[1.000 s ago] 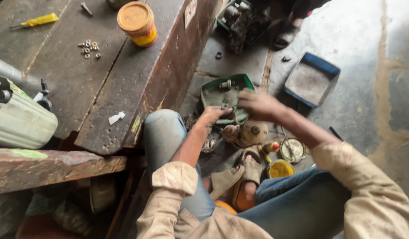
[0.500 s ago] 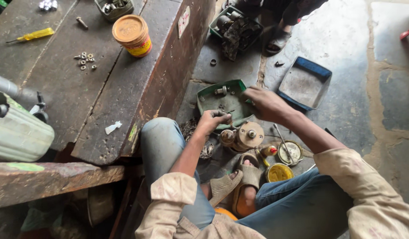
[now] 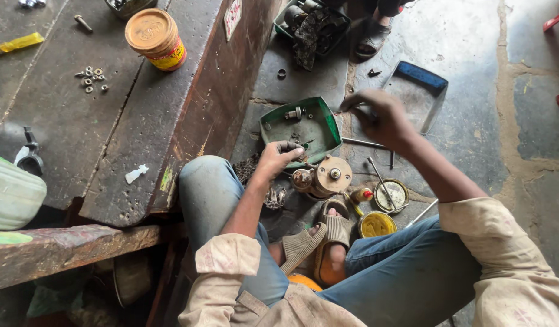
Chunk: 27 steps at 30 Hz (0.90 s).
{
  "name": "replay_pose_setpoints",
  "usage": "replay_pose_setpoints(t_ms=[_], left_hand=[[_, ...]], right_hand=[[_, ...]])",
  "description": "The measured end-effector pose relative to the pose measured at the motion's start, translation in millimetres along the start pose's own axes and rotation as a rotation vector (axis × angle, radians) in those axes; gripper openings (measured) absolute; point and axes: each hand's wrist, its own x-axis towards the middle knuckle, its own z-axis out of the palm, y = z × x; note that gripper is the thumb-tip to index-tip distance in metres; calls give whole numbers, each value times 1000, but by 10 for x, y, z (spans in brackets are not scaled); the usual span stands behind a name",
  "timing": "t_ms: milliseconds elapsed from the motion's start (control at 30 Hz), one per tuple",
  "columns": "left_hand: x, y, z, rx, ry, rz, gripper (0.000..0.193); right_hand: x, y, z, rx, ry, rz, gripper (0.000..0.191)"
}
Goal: The person sits on the workshop floor repairing a small engine or pump component. They wipe the housing with a cloth, fit the cover onto the base, and use a T-handle wrench and hammer to drive and tighten parts, picking small fasteners from a tray as they reassemble the unit.
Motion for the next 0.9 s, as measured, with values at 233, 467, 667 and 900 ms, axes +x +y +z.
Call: replay_pose_setpoints(t_ms=[233, 467, 667, 900], left_hand=[[-20, 60, 2, -108, -8, -200, 24], [-43, 35, -21, -275, -36, -217, 21], [-63, 54, -44, -246, -4, -261, 21], [-43, 41, -50, -172, 27, -270, 20]], right_hand=[[-35, -42, 647, -249, -219, -413, 23], [-30, 87, 1014, -195, -349, -375, 26], [4, 153, 975, -135, -347, -312, 25], [-58, 172, 1049, -107, -296, -385, 36]])
